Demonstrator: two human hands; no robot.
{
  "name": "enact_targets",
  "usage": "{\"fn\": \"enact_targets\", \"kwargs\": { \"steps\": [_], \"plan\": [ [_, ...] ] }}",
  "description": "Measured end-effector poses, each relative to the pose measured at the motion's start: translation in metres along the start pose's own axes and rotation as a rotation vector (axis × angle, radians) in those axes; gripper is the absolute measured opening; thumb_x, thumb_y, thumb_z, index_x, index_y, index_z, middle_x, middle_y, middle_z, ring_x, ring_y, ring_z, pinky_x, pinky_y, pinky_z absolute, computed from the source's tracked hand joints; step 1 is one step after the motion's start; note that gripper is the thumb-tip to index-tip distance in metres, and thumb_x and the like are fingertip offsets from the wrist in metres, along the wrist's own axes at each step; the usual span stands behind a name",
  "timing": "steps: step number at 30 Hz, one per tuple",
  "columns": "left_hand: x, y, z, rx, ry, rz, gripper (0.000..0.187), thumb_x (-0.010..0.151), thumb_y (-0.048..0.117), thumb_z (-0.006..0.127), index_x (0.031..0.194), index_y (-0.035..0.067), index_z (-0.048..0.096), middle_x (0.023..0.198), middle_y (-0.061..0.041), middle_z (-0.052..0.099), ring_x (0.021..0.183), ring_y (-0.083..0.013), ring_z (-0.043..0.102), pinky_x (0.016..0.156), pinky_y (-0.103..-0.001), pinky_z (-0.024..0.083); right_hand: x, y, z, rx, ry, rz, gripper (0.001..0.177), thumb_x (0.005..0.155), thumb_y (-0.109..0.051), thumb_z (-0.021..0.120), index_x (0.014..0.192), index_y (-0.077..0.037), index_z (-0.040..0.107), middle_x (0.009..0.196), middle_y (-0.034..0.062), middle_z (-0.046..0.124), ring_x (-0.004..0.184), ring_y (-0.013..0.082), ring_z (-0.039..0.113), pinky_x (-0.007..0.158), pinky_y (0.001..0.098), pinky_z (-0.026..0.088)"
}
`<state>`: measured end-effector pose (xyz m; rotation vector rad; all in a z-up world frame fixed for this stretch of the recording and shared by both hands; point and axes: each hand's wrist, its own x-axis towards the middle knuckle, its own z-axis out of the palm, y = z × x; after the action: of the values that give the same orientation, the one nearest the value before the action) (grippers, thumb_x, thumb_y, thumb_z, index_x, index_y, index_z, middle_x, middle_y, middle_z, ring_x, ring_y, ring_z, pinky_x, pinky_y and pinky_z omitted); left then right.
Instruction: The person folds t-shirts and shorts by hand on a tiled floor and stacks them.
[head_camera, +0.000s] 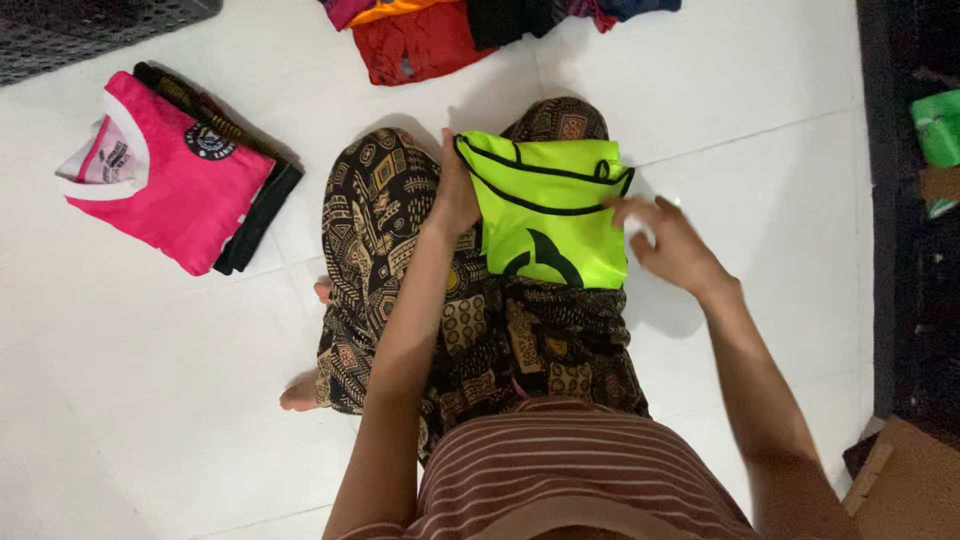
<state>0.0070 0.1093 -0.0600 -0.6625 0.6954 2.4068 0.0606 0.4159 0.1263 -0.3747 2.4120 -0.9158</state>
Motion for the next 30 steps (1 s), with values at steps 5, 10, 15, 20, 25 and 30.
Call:
{"fn": "enact_targets", "kwargs": {
  "steps": [5,10,15,20,25,30],
  "plan": [
    [-0.034,-0.010,-0.008,0.348,0.268,0.164,0.079,0.103,0.070,0.026,0.149,0.008,0.044,0.141,-0.011,0.056,0.126,-0.0212,0.056,0.105,-0.039,0.045,0.023,0.053,0.035,0.326,0.484,0.419,0.026,0.101,-0.025,0.066,0.119,-0.008,0.058,0.115,0.0093,0.071,0.099,0.0194,0.070,0.088,0.0406,0.055],
    [-0.024,-0.022,-0.019,0.985,0.324,0.500,0.021,0.101,0.015,0.073,0.113,-0.003,0.070,0.104,-0.012,0.076,0.091,-0.0165,0.070,0.080,-0.028,0.056,0.047,0.098,0.062,0.671,0.368,0.722,0.041,0.097,-0.045,0.072,0.112,-0.008,0.063,0.096,0.0036,0.070,0.086,0.0126,0.067,0.077,0.0282,0.049],
    [-0.038,-0.010,0.026,1.080,0.328,0.706,0.016,0.095,0.010,0.076,0.099,-0.001,0.066,0.091,-0.007,0.063,0.080,-0.0151,0.059,0.074,-0.029,0.050,0.053,0.096,0.078,0.716,0.609,0.430,0.017,0.104,-0.017,0.072,0.096,-0.006,0.061,0.087,0.0013,0.059,0.077,0.0101,0.050,0.071,0.0268,0.043],
    [-0.068,0.002,0.071,1.145,0.287,0.952,0.017,0.098,0.006,0.072,0.103,0.002,0.056,0.098,-0.003,0.054,0.086,-0.0144,0.052,0.079,-0.029,0.046,0.036,0.059,0.047,0.670,0.770,0.146,0.015,0.104,-0.008,0.070,0.099,-0.010,0.056,0.100,-0.0032,0.060,0.083,0.0067,0.050,0.070,0.0248,0.042],
    [-0.030,-0.009,0.051,0.807,0.100,0.679,0.029,0.104,0.009,0.066,0.125,0.008,0.045,0.110,-0.002,0.055,0.097,-0.0151,0.056,0.083,-0.031,0.050,0.057,0.057,0.029,0.957,0.578,0.063,0.018,0.114,-0.017,0.068,0.108,-0.013,0.051,0.096,-0.0049,0.053,0.084,0.0059,0.046,0.072,0.0257,0.042],
    [-0.020,-0.017,0.010,0.701,0.117,0.588,0.028,0.111,0.006,0.058,0.137,0.006,0.047,0.128,-0.011,0.060,0.119,-0.0207,0.060,0.103,-0.034,0.050,0.061,0.054,0.031,1.090,0.425,0.327,0.029,0.107,-0.018,0.052,0.136,-0.013,0.055,0.111,-0.0032,0.073,0.091,0.0077,0.064,0.078,0.0245,0.052]
  ]
}}
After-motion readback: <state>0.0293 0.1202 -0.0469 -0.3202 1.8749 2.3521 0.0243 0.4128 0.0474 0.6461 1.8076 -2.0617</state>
